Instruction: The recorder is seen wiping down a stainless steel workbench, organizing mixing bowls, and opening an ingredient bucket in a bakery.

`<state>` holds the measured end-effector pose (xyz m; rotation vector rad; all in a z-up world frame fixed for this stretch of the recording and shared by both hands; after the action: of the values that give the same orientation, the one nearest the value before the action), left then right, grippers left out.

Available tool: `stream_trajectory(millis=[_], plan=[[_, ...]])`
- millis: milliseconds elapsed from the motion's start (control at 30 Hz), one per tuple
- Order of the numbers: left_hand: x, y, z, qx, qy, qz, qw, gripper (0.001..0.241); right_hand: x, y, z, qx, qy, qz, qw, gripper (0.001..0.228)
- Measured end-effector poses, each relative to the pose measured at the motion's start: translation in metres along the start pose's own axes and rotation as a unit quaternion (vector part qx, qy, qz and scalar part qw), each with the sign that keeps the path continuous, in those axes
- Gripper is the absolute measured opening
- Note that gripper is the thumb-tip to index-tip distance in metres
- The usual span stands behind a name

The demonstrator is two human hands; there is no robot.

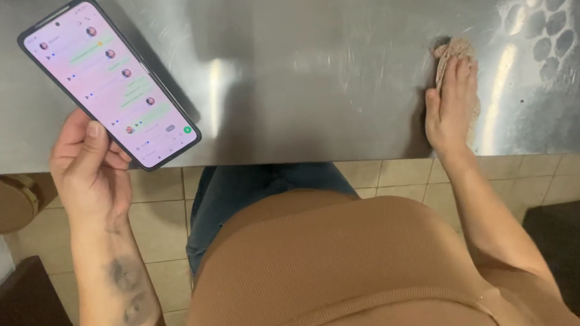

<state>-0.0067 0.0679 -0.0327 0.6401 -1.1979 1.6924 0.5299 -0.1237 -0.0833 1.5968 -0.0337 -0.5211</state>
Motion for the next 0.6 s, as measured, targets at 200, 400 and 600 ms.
stream_trajectory(millis=[200,400,600], plan=[[0.008,0.037,0.010,0.042,-0.013,0.016,0.999,0.034,-0.097,-0.108,0.038,-0.119,0.294,0.047,0.947,0.068],[-0.027,0.113,0.014,0.097,-0.032,0.059,0.993,0.032,-0.313,-0.110,-0.029,-0.069,0.513,-0.042,0.854,0.064],[-0.010,0.076,0.042,0.101,0.005,0.071,0.992,0.031,-0.377,-0.103,-0.178,-0.159,0.440,0.034,0.883,0.075]])
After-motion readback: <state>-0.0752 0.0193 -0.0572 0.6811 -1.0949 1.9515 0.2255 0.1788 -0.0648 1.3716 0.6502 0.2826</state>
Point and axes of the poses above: each hand's wrist, its own z-axis away from the middle knuckle, its own y-axis out of the back of the hand, x = y × z, the point moved 8 cm from there along -z, towards the middle knuckle, and after that the axes turned 2 degrees about -y, right-handed, at the moved point
